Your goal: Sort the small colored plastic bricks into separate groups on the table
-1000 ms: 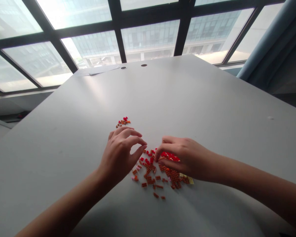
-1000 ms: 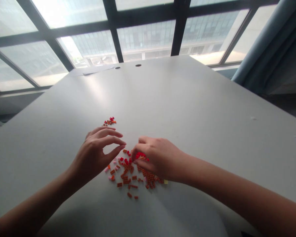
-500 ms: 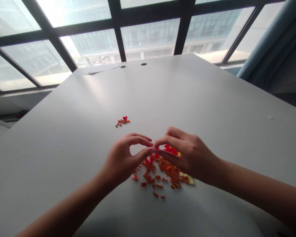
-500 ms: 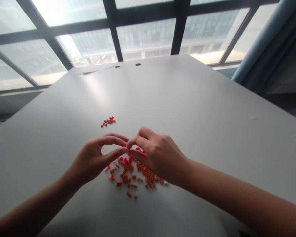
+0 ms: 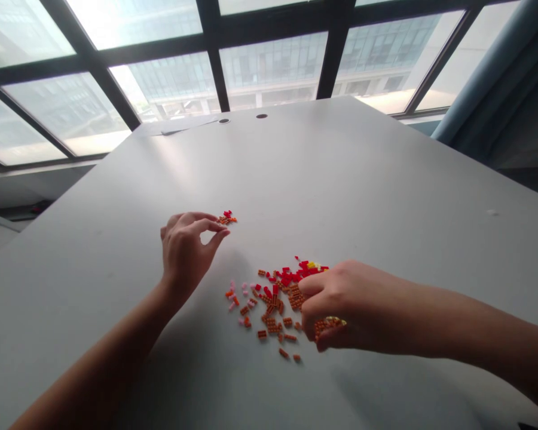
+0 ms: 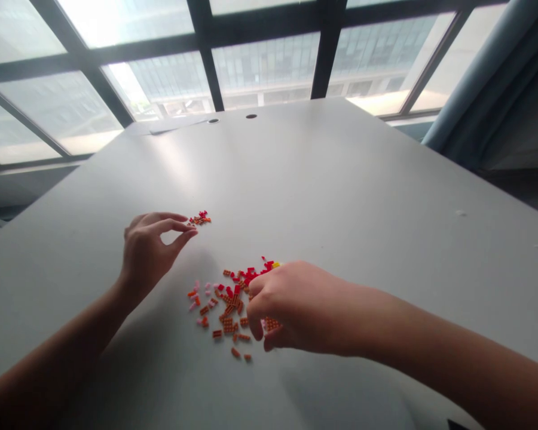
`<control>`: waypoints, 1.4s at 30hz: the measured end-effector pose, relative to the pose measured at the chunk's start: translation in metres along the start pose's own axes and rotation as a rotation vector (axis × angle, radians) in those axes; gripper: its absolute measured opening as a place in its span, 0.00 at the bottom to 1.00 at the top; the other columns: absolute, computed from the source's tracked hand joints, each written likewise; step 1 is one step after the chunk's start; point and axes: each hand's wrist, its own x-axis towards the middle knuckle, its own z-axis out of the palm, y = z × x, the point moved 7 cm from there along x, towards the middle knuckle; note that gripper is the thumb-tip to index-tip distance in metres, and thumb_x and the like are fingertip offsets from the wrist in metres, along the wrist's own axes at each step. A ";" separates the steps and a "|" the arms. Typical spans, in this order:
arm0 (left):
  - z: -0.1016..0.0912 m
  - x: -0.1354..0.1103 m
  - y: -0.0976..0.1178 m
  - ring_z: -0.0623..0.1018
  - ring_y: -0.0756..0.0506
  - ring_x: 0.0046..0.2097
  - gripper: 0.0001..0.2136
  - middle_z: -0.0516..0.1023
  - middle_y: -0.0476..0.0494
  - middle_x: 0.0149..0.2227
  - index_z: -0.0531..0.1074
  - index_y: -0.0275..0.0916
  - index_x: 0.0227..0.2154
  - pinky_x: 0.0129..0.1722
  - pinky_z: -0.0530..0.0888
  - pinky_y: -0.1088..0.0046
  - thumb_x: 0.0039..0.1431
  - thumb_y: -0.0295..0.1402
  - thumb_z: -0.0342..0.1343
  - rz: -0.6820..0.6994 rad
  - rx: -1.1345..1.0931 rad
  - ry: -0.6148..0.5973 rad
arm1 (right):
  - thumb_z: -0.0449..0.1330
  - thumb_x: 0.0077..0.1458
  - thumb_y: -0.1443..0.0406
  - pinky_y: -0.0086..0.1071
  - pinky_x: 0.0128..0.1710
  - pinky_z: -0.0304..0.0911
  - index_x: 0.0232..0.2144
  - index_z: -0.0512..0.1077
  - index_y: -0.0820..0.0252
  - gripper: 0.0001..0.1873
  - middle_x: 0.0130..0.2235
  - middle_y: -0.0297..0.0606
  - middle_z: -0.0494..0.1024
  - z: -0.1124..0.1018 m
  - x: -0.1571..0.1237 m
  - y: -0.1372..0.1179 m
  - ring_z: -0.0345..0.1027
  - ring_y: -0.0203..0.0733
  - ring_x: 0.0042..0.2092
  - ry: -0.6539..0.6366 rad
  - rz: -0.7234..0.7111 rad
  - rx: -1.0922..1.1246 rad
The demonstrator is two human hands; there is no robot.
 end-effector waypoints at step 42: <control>-0.023 -0.029 0.089 0.74 0.41 0.48 0.01 0.78 0.44 0.45 0.77 0.45 0.30 0.50 0.70 0.56 0.56 0.33 0.64 0.354 -0.294 0.060 | 0.61 0.57 0.57 0.28 0.25 0.53 0.30 0.81 0.59 0.13 0.24 0.31 0.68 -0.014 0.001 0.044 0.54 0.31 0.23 0.725 0.294 0.370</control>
